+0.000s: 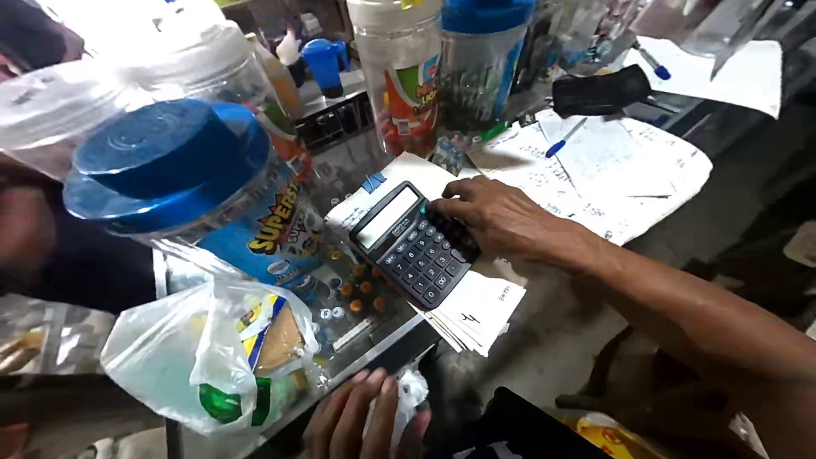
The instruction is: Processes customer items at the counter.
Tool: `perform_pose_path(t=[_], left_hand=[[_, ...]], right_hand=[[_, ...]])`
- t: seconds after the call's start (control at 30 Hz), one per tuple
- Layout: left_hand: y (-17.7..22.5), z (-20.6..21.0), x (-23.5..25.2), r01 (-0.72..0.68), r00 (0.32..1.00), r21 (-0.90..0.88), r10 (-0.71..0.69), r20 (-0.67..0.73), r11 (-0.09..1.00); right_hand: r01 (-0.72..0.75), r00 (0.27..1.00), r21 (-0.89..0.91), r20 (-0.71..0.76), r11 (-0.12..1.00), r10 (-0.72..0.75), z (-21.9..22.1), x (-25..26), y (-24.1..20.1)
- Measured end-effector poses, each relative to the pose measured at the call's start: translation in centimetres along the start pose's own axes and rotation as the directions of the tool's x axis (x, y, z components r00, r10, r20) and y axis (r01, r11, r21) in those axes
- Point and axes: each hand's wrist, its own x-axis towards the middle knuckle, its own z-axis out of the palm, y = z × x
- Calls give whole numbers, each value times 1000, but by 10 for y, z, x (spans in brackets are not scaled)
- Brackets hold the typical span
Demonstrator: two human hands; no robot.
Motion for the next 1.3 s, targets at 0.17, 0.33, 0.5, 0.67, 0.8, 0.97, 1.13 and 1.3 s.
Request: perform_pose_path(t=[0.17,0.33,0.5,0.67,0.8,0.97,1.13,1.3], left_hand=[[0,44,32,-15,999,117,11,35,993],[1,56,49,-45,996,122,35,86,991],[-2,60,50,-55,996,126,45,82,990],[-2,60,50,-19,995,98,10,97,995],[-3,61,49,-22,997,97,14,82,995],[-3,60,49,-30,997,106,22,81,994],[-3,60,48,-29,996,111,20,81,993],[-2,60,48,-18,996,117,8,85,993]], right_hand=[[57,998,0,11,998,-57,1,6,5],[30,989,-66,144,997,-20,-13,8,-12],[-85,971,-56,218,995,95,-38,8,-37],[121,962,-6,-246,993,-119,-6,-41,-23],[218,942,75,-277,973,-190,10,-67,-41],[271,932,34,-259,962,-254,10,-62,-65],[295,922,-19,-257,955,-290,10,-49,-68],[329,916,6,-246,944,-317,13,-47,-74]])
